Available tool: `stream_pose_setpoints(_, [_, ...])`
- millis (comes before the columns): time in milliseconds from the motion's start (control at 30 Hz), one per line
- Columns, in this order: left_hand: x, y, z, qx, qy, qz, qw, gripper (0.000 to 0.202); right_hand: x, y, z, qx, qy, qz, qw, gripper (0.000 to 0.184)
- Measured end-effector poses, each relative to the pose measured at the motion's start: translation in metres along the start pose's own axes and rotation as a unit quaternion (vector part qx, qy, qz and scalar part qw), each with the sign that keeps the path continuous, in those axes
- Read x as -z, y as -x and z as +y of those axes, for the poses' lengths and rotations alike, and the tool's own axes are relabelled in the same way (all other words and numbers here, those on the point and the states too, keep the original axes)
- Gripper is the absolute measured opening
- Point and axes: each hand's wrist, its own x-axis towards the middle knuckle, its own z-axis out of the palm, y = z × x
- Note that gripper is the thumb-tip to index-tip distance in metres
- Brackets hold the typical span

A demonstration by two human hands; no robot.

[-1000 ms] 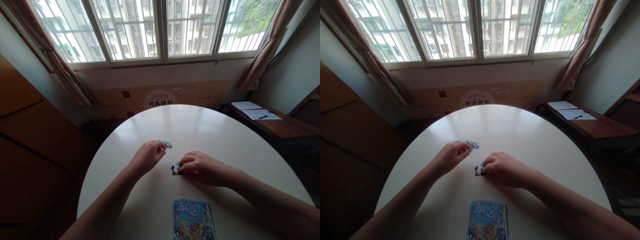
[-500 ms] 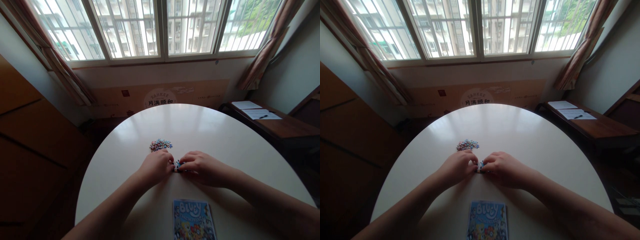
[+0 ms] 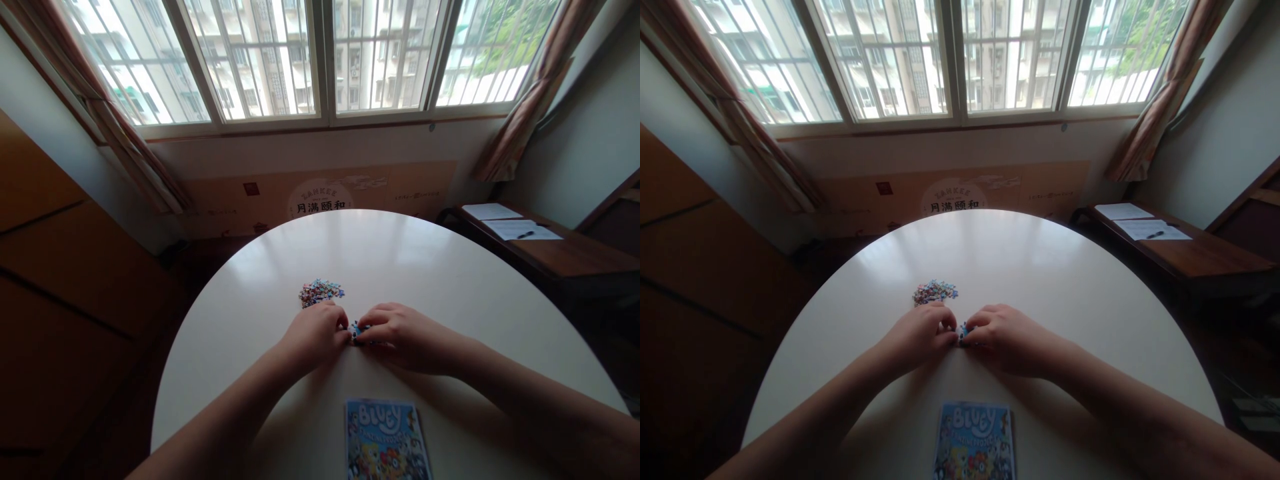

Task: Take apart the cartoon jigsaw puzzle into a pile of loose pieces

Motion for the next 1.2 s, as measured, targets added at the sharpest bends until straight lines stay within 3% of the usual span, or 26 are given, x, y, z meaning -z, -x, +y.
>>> stream_pose_setpoints(800, [0.003,-0.001,0.0,0.006,0.052,-0.01,0.999,0.006,0.0,-0.001,0.0,0.022,0.02,0.006,1.0,0.02])
stream_pose_setpoints(1200, [0.007,-0.003,-0.011,-0.066,0.096,-0.005,0.993,0.017,0.002,-0.002,-0.002,0.02,0.01,-0.002,1.0,0.028])
